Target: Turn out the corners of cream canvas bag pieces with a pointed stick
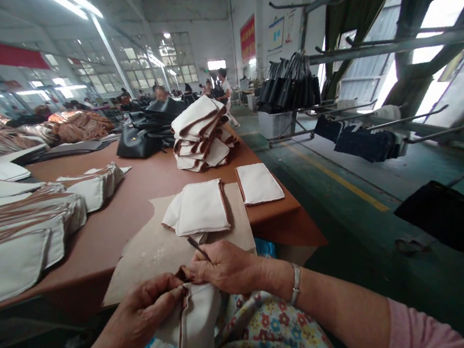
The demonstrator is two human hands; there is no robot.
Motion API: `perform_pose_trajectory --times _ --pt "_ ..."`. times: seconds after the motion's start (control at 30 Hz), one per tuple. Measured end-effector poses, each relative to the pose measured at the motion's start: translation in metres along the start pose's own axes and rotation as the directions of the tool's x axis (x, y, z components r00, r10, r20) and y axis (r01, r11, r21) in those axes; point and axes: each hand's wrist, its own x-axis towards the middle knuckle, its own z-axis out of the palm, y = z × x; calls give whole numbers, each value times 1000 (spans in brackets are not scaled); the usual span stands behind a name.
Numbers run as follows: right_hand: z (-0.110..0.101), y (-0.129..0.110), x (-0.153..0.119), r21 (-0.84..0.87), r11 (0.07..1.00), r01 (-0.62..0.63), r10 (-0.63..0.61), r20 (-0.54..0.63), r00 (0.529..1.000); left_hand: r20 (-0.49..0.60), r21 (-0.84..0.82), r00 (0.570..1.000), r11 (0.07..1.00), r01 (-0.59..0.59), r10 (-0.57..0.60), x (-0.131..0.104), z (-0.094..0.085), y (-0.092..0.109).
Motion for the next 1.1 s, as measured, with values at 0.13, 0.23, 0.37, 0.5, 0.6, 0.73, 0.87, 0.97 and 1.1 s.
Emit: perform_pose_trajectory --times 0.13,0.23,0.37,0.5,0.6,0.73,0.87,0.97,1.1 --pt "4 -4 -3 -120 992 42 -43 -10 999 -9 -45 1000 999 10 -11 1 -2 -3" --pt "10 -3 -4 -421 899 121 -158 -56 986 4 -161 997 984 71 -72 0 -3 -3" --pt "16 -1 -5 -793 489 364 -352 203 914 46 -331 987 930 158 -152 0 -1 -5" --pt "18 1 -6 -856 392 336 -275 239 931 74 -464 986 870 168 -151 -3 2 -2" --pt "18 1 -7 -854 453 254 -264 144 954 103 -496 982 848 186 -155 -7 3 4" --pt "11 0 -9 -779 578 243 -437 -44 898 78 -529 983 829 183 -167 -12 2 5" --pt "8 -3 -15 -754 558 347 -581 -57 812 75 -529 983 829 183 -168 -11 2 1" --pt "11 -1 -18 -803 447 395 -581 74 810 55 -529 984 831 170 -167 -9 5 -1" --pt "20 5 -16 -830 369 419 -578 148 802 55 -519 988 841 153 -146 -9 6 1"
